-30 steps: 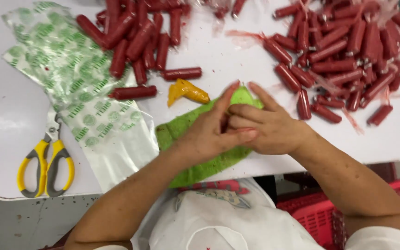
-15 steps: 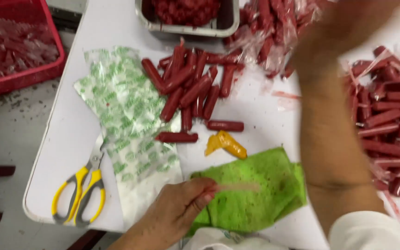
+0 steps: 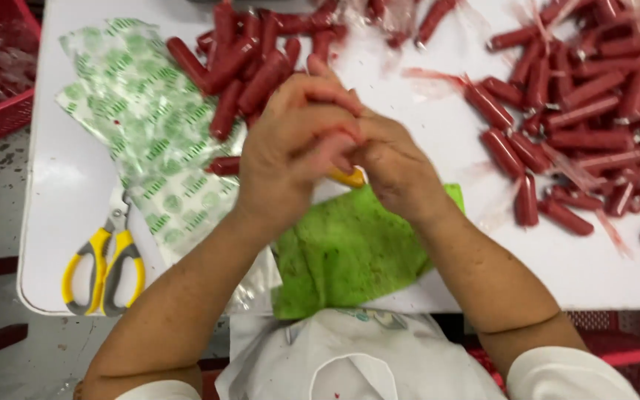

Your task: The person ties individual sausages using thin plastic strings. They pick up a sausage, wrap the string around it, and tie a knot before placing the tied sausage on the table. The process is repeated continuously throughout the video.

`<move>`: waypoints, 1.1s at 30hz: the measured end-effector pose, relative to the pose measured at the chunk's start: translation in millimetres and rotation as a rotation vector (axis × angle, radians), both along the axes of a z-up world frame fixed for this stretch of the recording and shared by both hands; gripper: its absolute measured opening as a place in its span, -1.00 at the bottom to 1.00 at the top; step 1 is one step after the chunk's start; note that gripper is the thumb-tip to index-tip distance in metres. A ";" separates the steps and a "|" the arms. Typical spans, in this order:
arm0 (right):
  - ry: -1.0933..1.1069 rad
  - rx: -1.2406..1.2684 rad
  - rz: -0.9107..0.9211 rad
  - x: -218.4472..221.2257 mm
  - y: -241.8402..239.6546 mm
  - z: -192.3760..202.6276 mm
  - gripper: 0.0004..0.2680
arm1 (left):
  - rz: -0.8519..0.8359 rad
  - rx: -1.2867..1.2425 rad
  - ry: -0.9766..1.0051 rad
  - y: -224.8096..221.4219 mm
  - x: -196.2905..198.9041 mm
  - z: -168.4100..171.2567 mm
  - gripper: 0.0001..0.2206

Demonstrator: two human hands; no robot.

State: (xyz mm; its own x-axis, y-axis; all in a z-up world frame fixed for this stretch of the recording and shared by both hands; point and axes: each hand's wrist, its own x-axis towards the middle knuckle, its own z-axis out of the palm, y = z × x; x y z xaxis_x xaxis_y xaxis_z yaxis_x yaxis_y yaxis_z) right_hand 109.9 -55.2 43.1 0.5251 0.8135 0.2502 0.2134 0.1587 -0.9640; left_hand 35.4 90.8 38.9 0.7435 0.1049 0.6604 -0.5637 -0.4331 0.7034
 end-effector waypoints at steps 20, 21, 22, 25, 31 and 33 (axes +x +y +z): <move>-1.187 -0.220 -0.064 -83.9 -158.1 -134.4 -0.82 | -0.589 -1.319 1.369 -123.5 -135.3 -112.5 -0.88; -1.175 -0.221 -0.061 -78.1 -162.7 -120.4 -0.82 | -0.583 -1.326 1.377 -115.8 -137.3 -116.2 -0.88; -0.918 -0.154 0.036 -70.5 -165.9 -105.4 -0.79 | -0.591 -1.099 1.312 -106.6 -137.4 -118.8 -0.91; -0.635 -0.112 0.169 -68.2 -172.4 -60.5 -0.80 | -0.684 -0.362 1.078 -83.6 -126.3 -72.1 -0.90; 0.308 0.002 0.139 -91.6 -178.8 -32.0 -0.93 | -0.530 0.599 0.495 -83.1 -106.7 -94.6 -0.81; 0.707 0.122 -0.074 -109.0 -166.7 -49.2 -0.92 | -0.517 0.547 0.529 -105.1 -97.1 -126.9 -0.80</move>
